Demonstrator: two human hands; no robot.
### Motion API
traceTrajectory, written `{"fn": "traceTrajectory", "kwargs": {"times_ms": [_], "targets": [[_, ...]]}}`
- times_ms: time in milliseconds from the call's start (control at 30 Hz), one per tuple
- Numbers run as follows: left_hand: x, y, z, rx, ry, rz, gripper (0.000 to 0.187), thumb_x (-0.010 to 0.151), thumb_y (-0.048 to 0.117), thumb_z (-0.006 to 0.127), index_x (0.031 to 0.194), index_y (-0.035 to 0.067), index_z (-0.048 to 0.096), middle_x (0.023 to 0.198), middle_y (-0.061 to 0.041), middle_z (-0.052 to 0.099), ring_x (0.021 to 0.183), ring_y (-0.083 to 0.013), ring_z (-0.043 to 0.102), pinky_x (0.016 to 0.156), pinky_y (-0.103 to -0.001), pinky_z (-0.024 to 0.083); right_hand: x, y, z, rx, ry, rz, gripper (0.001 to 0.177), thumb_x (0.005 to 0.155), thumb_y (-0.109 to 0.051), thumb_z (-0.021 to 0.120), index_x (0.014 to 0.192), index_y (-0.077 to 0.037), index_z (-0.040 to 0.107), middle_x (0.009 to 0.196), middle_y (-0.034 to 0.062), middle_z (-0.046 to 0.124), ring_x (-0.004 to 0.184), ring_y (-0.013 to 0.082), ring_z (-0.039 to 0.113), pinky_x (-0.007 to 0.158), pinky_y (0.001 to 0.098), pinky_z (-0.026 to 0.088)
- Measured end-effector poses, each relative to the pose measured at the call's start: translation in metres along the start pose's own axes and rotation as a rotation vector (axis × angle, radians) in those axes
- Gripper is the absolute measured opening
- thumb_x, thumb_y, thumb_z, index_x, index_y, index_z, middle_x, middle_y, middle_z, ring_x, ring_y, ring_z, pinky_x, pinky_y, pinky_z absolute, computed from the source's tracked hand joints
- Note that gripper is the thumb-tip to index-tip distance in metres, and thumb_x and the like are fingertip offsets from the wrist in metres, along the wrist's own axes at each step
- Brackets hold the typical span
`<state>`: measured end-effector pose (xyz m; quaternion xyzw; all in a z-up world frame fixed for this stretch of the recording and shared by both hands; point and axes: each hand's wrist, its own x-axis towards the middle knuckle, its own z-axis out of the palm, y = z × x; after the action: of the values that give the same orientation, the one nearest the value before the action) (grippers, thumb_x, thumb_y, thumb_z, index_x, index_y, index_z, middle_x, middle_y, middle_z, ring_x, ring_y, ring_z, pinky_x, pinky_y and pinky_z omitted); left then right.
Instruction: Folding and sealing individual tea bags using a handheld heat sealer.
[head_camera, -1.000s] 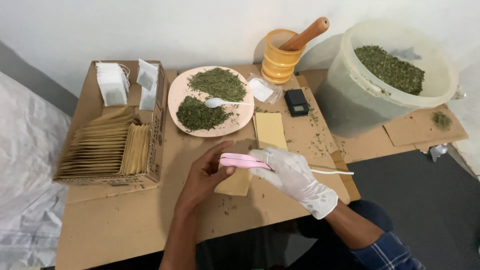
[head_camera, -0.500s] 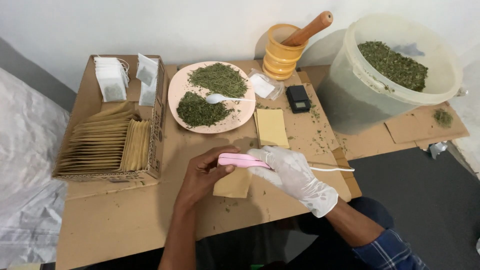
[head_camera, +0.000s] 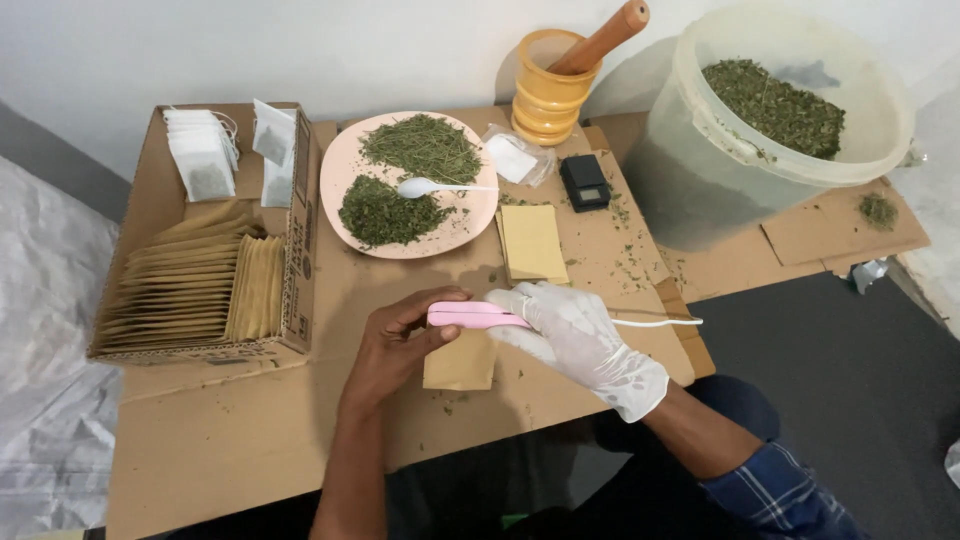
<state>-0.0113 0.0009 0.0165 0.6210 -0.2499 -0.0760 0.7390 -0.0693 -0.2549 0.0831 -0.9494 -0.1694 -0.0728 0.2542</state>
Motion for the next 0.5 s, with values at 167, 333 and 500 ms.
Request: {"fn": "traceTrajectory", "kwargs": {"times_ms": [167, 333, 500], "targets": [[0.0, -0.003, 0.0, -0.005, -0.002, -0.007, 0.038, 0.091, 0.005, 0.091, 0.127, -0.003, 0.083, 0.132, -0.028, 0.081, 0.125, -0.0335, 0.069, 0.098, -0.051, 0.062, -0.001, 0.003, 0.0, -0.096, 0.024, -0.083, 0.033, 0.108, -0.051, 0.068, 0.13, -0.028, 0.077, 0.101, -0.0003, 0.074, 0.095, 0.0221, 0.076, 0.079, 0.0389, 0.063], [0.001, 0.006, 0.002, -0.001, -0.014, -0.003, 0.038, 0.092, 0.005, 0.089, 0.129, -0.002, 0.083, 0.134, -0.027, 0.081, 0.127, -0.0348, 0.069, 0.099, -0.05, 0.061, -0.003, 0.01, 0.003, -0.131, 0.039, -0.105, 0.034, 0.108, -0.051, 0.068, 0.131, -0.027, 0.076, 0.101, -0.0013, 0.074, 0.095, 0.0213, 0.075, 0.079, 0.0386, 0.063], [0.002, 0.007, 0.0, 0.004, -0.042, -0.003, 0.04, 0.094, 0.005, 0.087, 0.133, -0.002, 0.081, 0.136, -0.032, 0.078, 0.128, -0.0429, 0.07, 0.098, -0.057, 0.061, -0.002, 0.014, 0.009, -0.156, 0.089, -0.156, 0.035, 0.108, -0.05, 0.068, 0.133, -0.027, 0.076, 0.105, -0.0031, 0.075, 0.097, 0.0201, 0.074, 0.078, 0.0374, 0.062]]}}
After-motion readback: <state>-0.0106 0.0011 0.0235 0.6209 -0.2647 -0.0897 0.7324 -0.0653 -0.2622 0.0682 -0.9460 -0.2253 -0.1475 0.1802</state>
